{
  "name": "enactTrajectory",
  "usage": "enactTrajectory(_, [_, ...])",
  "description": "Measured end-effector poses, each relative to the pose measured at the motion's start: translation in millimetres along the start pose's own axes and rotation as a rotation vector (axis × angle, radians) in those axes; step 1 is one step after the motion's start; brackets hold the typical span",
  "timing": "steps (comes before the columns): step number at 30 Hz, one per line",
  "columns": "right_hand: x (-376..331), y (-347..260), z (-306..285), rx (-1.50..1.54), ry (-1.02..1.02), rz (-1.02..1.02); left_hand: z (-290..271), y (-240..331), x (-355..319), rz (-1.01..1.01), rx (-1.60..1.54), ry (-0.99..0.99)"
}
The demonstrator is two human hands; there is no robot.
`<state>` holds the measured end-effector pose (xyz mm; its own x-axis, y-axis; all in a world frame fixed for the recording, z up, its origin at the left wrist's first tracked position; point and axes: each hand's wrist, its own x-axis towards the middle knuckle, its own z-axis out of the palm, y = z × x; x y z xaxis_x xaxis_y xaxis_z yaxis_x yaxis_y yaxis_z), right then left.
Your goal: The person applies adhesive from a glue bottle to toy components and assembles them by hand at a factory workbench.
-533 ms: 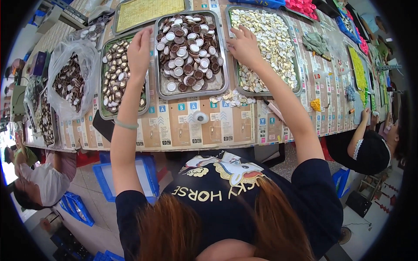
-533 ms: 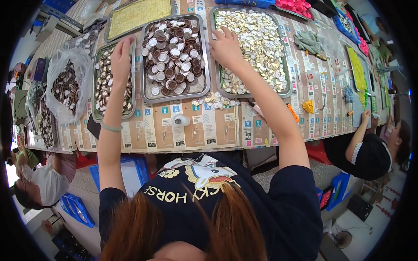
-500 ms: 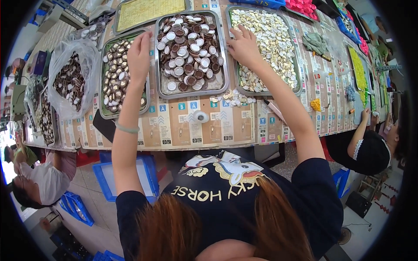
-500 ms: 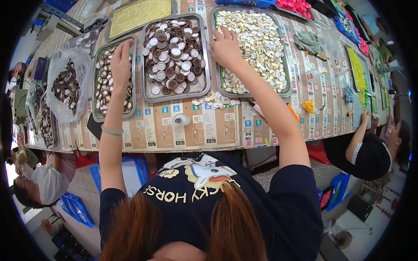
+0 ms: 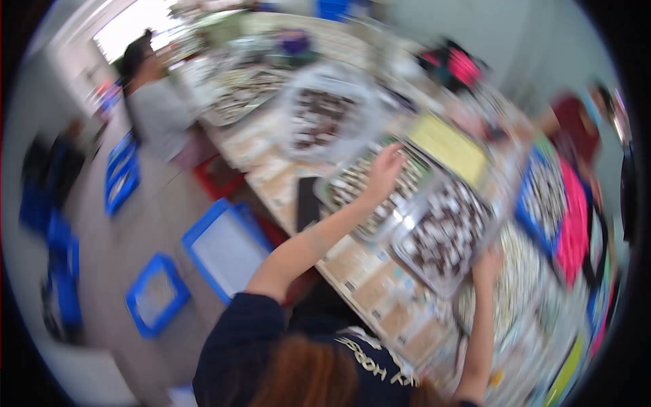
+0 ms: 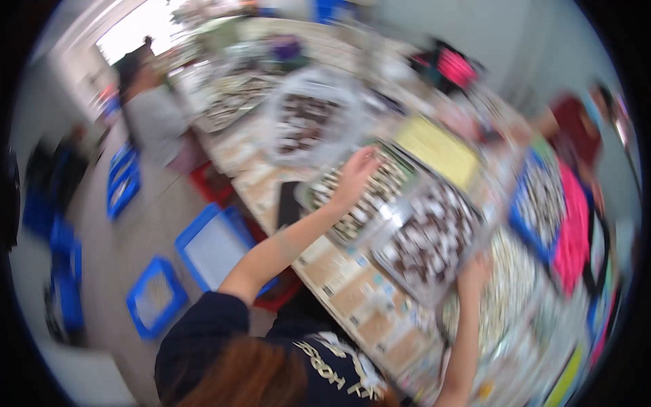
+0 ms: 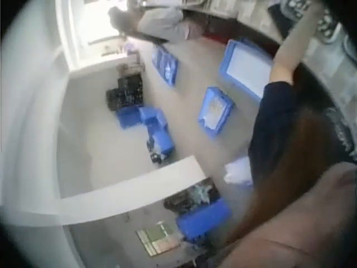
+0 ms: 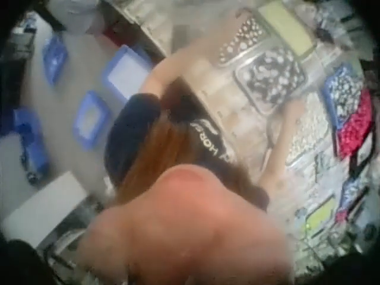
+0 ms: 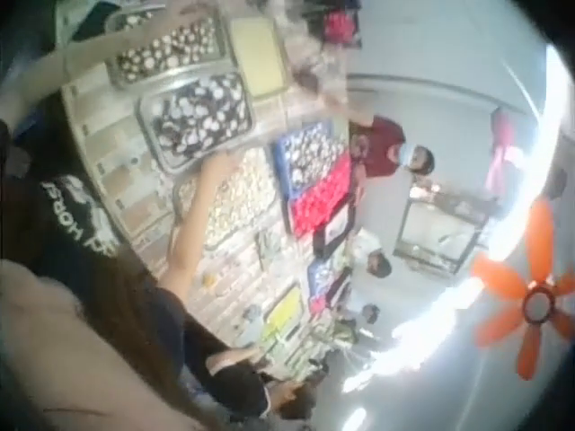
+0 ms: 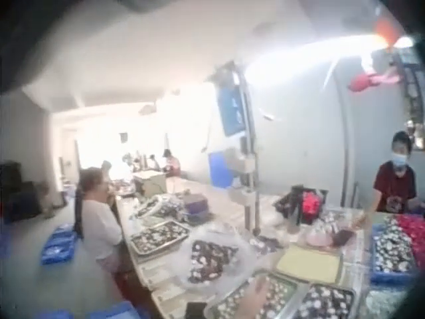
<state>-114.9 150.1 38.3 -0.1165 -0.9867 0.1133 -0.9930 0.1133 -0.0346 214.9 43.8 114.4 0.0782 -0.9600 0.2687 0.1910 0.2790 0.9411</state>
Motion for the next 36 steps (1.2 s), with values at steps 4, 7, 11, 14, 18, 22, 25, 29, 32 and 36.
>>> enactTrajectory(4, [-7, -44, -66, -0.056, -0.047, 0.049, -24, 138, 175, 0.259, 0.052, 0.320])
enactTrajectory(7, [-13, -49, -86, 0.047, 0.050, -0.057, 0, 218, 139, 0.249, -0.009, 0.092])
enactTrajectory(11, [-49, -20, -53, 0.402, 0.045, 0.136, 4, 120, 34, 0.055, -0.130, -0.111])
enactTrajectory(14, [-50, 21, -34, 0.429, 0.243, 0.104, -9, 48, -1, -0.138, -0.074, -0.124])
enactTrajectory(18, [-51, 66, -11, 0.145, 0.370, 0.020, -43, -5, -30, -0.304, 0.029, -0.089])
enactTrajectory(22, [-60, 40, -9, 0.285, 0.349, 0.117, -89, -58, -43, -0.302, 0.090, -0.020])
enactTrajectory(25, [-92, 23, -8, 0.484, 0.313, 0.190, -105, -79, -58, -0.332, 0.085, -0.006])
enactTrajectory(29, [-134, -14, -4, 0.757, 0.332, 0.361, -115, -90, -59, -0.220, 0.382, -0.081])
enactTrajectory(32, [-152, -50, 10, 0.942, 0.324, 0.491, -118, -107, -43, -0.144, 0.608, -0.171])
enactTrajectory(36, [-167, -86, 32, 1.100, 0.265, 0.591, -116, -124, -27, -0.083, 0.629, -0.229])
